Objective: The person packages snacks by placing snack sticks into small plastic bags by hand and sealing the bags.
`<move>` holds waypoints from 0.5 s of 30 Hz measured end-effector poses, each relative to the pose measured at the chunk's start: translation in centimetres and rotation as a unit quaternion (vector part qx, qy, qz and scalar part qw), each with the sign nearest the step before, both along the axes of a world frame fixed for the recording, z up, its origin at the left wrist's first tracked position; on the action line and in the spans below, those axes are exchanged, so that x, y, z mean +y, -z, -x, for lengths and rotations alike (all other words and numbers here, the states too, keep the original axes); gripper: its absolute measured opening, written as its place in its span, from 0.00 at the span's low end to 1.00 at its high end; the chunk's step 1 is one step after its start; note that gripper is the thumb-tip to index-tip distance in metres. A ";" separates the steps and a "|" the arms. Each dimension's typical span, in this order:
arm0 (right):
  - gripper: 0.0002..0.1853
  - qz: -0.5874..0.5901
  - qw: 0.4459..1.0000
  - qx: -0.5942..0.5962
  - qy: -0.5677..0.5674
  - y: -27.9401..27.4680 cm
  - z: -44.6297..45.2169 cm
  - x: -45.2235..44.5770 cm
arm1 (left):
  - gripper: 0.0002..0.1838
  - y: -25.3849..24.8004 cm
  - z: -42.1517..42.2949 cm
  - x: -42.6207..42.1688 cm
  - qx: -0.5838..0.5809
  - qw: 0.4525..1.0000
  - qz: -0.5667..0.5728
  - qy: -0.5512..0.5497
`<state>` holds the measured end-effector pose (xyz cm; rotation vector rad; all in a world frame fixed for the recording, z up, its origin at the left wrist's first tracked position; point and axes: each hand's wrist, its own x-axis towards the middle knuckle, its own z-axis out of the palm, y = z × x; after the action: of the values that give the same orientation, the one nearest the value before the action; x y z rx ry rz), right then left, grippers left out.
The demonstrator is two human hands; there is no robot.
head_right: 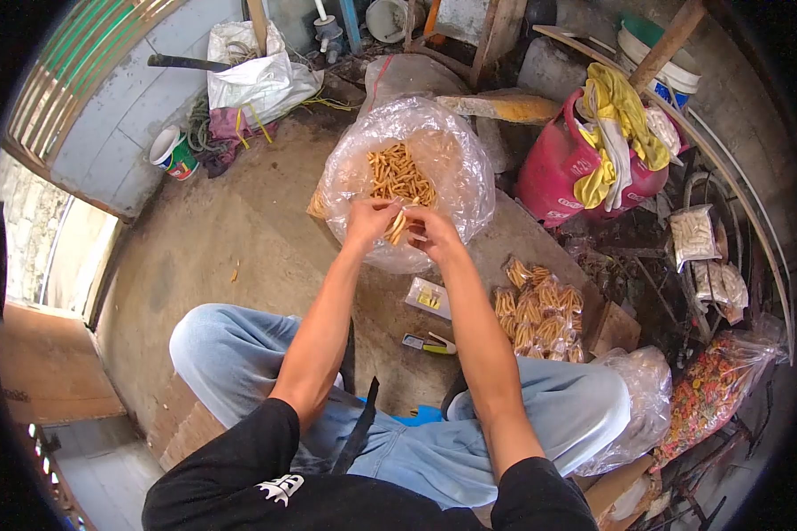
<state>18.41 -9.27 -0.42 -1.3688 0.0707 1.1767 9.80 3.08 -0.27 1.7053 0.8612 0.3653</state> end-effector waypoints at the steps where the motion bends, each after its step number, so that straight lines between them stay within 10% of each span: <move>1: 0.10 -0.037 0.998 0.033 0.037 0.7 -0.2 0.1 | 0.14 -0.2 0.0 -0.2 -0.001 1.000 -0.016 0.024; 15: 0.11 -0.113 0.984 -0.109 0.083 -5.3 1.5 -1.8 | 0.10 -4.6 1.9 -2.2 -0.199 0.959 0.199 -0.015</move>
<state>16.94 -11.08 4.87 -1.2570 -0.1004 0.8630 7.86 0.85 4.36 1.1918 0.6133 0.4990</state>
